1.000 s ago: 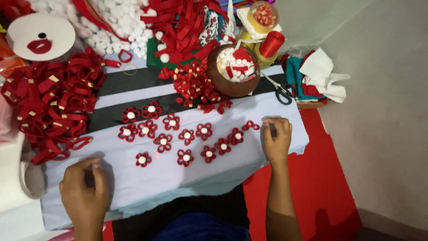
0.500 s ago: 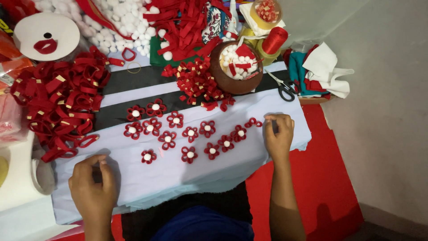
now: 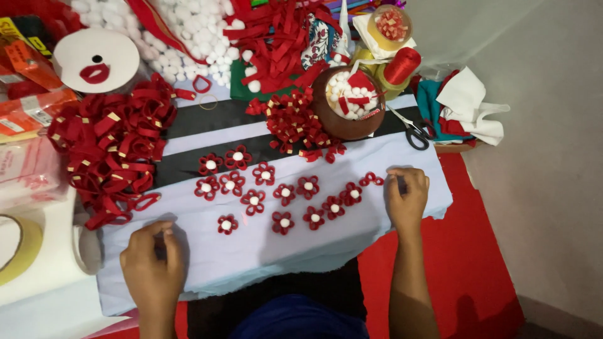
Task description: The person assembles small decorative flowers by hand, placing white pom-poms into the center of red fabric petal loops on a work surface and then moving them into a wooden bowl.
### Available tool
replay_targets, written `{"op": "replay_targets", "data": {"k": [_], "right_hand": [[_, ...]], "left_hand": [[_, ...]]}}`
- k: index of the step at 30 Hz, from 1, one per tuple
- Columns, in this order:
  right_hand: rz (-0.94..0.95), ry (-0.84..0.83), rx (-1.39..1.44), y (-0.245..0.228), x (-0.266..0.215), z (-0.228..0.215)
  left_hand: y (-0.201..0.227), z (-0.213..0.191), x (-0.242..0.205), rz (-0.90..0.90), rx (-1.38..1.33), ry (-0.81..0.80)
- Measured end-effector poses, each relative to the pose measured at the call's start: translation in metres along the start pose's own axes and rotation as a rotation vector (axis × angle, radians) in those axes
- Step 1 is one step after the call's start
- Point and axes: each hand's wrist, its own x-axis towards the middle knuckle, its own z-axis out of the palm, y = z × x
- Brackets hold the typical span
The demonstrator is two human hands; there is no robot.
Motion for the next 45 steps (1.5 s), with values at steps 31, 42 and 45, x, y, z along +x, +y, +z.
{"op": "replay_targets", "data": {"k": [31,42,45], "right_hand": [[-0.051,0.180,-0.051,-0.025,0.017,-0.006],[-0.485,-0.356,-0.084,-0.072,0.078,0.072],[-0.580,-0.337,-0.077,-0.067,0.086,0.095]], "left_hand": [[-0.004,-0.001,0.001,-0.019,0.027,-0.059],[0.004,-0.005,0.000,-0.085,0.032,-0.108],[0.002,-0.002,-0.003,-0.057,0.039,-0.066]]}}
